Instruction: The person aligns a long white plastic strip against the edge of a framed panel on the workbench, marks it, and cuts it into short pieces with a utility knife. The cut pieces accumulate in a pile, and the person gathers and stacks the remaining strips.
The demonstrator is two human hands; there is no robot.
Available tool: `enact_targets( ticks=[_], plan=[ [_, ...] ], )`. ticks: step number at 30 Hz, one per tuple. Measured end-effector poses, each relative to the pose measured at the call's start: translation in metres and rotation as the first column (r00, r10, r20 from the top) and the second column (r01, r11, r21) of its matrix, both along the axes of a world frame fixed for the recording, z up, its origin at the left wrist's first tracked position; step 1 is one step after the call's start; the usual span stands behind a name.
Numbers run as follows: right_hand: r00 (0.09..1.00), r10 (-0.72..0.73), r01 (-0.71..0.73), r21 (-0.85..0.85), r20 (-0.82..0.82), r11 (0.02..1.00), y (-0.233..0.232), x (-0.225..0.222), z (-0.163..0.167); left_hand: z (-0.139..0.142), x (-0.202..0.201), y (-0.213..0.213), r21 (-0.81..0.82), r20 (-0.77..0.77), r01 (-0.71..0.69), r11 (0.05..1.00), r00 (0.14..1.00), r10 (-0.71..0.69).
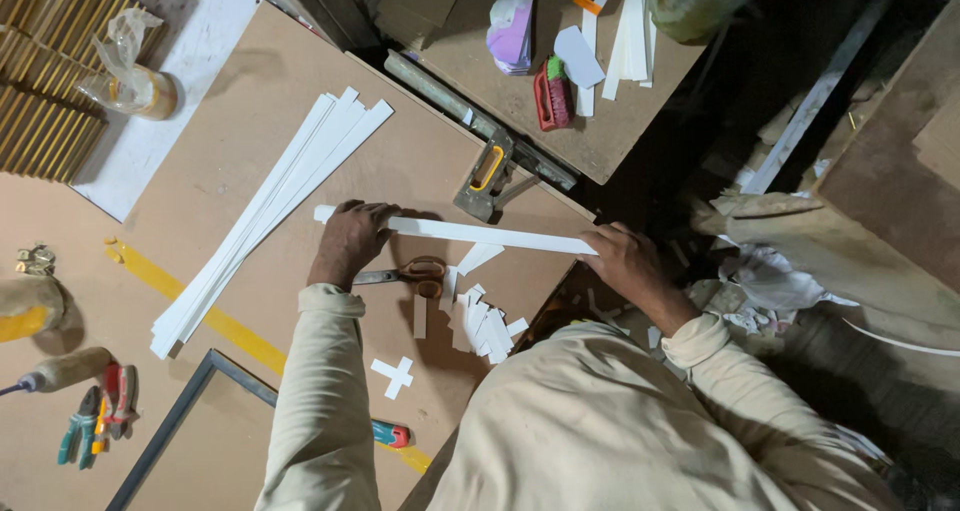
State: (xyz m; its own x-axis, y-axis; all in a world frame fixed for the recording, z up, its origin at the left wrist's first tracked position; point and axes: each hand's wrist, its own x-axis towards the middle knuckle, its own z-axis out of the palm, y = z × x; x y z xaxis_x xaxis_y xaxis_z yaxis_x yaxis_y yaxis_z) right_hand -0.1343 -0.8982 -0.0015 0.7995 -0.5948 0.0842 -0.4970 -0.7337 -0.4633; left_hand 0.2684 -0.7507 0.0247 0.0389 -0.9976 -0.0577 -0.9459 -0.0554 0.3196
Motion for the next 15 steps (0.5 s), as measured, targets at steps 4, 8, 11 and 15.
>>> enact_targets(
  ticks=[4,8,11,15],
  plan=[
    [1.000,0.012,-0.012,0.042,-0.008,0.999,-0.010,-0.007,-0.017,0.001,-0.001,-0.007,0.087,-0.022,0.000,0.996,1.000,0.002],
    [0.996,0.034,-0.028,0.070,-0.088,0.997,-0.014,-0.009,-0.033,-0.012,0.000,-0.006,0.113,0.036,0.008,0.994,0.999,-0.012],
    [0.993,0.052,-0.038,0.127,-0.108,0.991,-0.018,-0.009,-0.039,-0.019,-0.001,-0.006,0.161,0.076,-0.020,0.987,0.997,0.007],
    [0.998,-0.057,0.060,0.199,-0.023,0.978,-0.013,-0.011,-0.040,-0.017,0.008,-0.003,0.115,0.061,-0.024,0.993,0.998,0.017]
  ],
)
